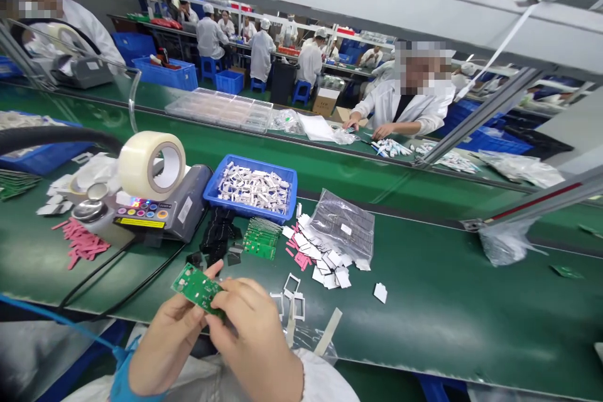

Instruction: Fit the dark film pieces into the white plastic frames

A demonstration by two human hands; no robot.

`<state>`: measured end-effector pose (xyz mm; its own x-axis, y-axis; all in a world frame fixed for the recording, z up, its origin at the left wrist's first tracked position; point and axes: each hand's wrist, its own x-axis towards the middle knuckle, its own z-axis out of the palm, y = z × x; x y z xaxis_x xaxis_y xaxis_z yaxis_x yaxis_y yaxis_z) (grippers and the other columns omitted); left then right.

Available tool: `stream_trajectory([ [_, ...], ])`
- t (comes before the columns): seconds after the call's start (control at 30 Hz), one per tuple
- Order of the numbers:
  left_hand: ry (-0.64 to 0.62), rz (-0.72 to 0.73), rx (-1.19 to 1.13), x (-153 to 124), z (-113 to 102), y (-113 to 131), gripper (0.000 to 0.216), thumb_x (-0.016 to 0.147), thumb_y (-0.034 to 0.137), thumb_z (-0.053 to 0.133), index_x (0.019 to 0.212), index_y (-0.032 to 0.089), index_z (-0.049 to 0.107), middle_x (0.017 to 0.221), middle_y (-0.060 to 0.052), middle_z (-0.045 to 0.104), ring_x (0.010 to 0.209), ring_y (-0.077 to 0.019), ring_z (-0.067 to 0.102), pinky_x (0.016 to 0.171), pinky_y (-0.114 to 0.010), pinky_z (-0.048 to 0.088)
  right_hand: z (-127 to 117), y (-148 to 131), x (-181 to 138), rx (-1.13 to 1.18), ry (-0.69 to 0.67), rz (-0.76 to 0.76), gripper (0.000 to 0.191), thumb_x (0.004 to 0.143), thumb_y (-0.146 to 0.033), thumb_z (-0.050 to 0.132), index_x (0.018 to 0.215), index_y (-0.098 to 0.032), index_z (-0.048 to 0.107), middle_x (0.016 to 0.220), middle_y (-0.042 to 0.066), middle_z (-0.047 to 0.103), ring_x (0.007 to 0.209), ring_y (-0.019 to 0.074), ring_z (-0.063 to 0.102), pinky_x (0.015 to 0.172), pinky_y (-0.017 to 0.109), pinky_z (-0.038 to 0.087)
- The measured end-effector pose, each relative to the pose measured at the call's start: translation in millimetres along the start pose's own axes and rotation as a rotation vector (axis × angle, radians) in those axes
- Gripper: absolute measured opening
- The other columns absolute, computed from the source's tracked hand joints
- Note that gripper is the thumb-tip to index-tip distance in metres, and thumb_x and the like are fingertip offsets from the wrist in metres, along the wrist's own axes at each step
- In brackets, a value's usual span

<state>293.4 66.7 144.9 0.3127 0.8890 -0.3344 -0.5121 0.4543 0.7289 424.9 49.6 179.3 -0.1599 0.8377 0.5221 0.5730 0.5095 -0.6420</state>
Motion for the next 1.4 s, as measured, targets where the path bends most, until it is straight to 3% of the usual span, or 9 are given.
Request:
stream_trajectory([
  [0.13,0.075,-0.020,-0.006,9.5,0.2,9.0,0.059,0.064,0.041,0.072,0.119,0.035,0.053,0.134,-0.006,0.049,0.120,-0.0293,0.045,0.093,-0.041,0.044,-43.6,37.8,24.8,-0.279,0.028,-0.003,0.005,0.081,-0.019,0.055,0.082,-0.021,0.060,0.086,0.002,0.068,0.087,0.0161,0.063,0.077,0.026,0.050],
  [0.33,0.325,-0.101,-0.020,10.9,-32.5,11.1,0.043,0.059,0.042,0.074,0.097,0.022,0.066,0.104,-0.008,0.066,0.101,-0.0247,0.057,0.084,-0.035,0.047,-117.4,185.5,120.3,-0.638,0.094,0.406,0.012,0.082,-0.025,0.058,0.083,-0.014,0.062,0.082,0.006,0.067,0.077,0.0180,0.063,0.075,0.033,0.050],
  [0.47,0.394,-0.145,-0.103,5.8,-60.7,-3.2,0.035,0.056,0.036,0.078,0.086,0.021,0.070,0.077,-0.004,0.069,0.080,-0.0188,0.062,0.076,-0.032,0.048,-98.2,261.9,157.5,-0.663,-0.088,0.509,0.020,0.088,-0.030,0.054,0.097,-0.013,0.059,0.095,0.004,0.062,0.082,0.0152,0.060,0.074,0.035,0.051],
  [0.6,0.452,-0.157,-0.151,1.3,-71.9,-8.5,0.034,0.052,0.034,0.080,0.081,0.019,0.071,0.066,-0.003,0.067,0.069,-0.0161,0.061,0.071,-0.029,0.048,-68.8,286.4,155.1,-0.694,-0.216,0.550,0.024,0.089,-0.030,0.053,0.108,-0.016,0.056,0.107,0.006,0.058,0.091,0.0177,0.059,0.077,0.036,0.050],
  [0.8,0.419,-0.159,-0.142,-1.1,-68.0,-6.6,0.025,0.061,0.032,0.075,0.081,0.018,0.070,0.066,-0.002,0.064,0.071,-0.0156,0.059,0.075,-0.031,0.048,-86.4,263.0,146.8,-0.747,-0.214,0.533,0.022,0.087,-0.026,0.055,0.105,-0.015,0.058,0.123,0.009,0.051,0.113,0.0241,0.048,0.094,0.047,0.040],
  [0.97,0.345,-0.179,-0.074,0.3,-54.8,-7.8,0.020,0.067,0.032,0.070,0.081,0.018,0.068,0.067,-0.001,0.062,0.072,-0.0151,0.056,0.075,-0.031,0.047,-105.9,184.9,83.3,-0.614,-0.288,0.422,0.021,0.090,-0.022,0.044,0.099,-0.015,0.062,0.113,0.009,0.059,0.108,0.0194,0.052,0.095,0.034,0.038],
  [1.17,0.302,-0.202,-0.040,0.9,-40.9,-17.5,0.018,0.067,0.033,0.068,0.079,0.019,0.068,0.066,-0.001,0.060,0.072,-0.0152,0.055,0.073,-0.030,0.047,-59.0,94.8,-25.5,-0.516,-0.484,0.379,0.025,0.069,-0.030,0.074,0.091,-0.021,0.066,0.087,0.004,0.064,0.082,0.0216,0.058,0.075,0.035,0.046],
  [1.27,0.256,-0.229,-0.043,-0.3,-37.5,-21.7,0.017,0.068,0.032,0.068,0.079,0.019,0.068,0.065,-0.001,0.061,0.071,-0.0151,0.055,0.074,-0.031,0.046,-34.0,86.4,-52.3,-0.612,-0.522,0.335,0.055,0.051,-0.039,0.084,0.099,-0.022,0.064,0.095,0.008,0.060,0.086,0.0277,0.055,0.076,0.043,0.043],
  [1.4,0.185,-0.233,-0.047,-3.6,-32.5,-21.1,0.014,0.072,0.030,0.065,0.080,0.019,0.068,0.065,0.000,0.062,0.072,-0.0143,0.055,0.076,-0.030,0.046,-27.0,92.5,-59.3,-0.634,-0.506,0.311,0.042,0.055,-0.031,0.084,0.091,-0.020,0.065,0.096,0.008,0.061,0.086,0.0288,0.054,0.079,0.048,0.038],
])
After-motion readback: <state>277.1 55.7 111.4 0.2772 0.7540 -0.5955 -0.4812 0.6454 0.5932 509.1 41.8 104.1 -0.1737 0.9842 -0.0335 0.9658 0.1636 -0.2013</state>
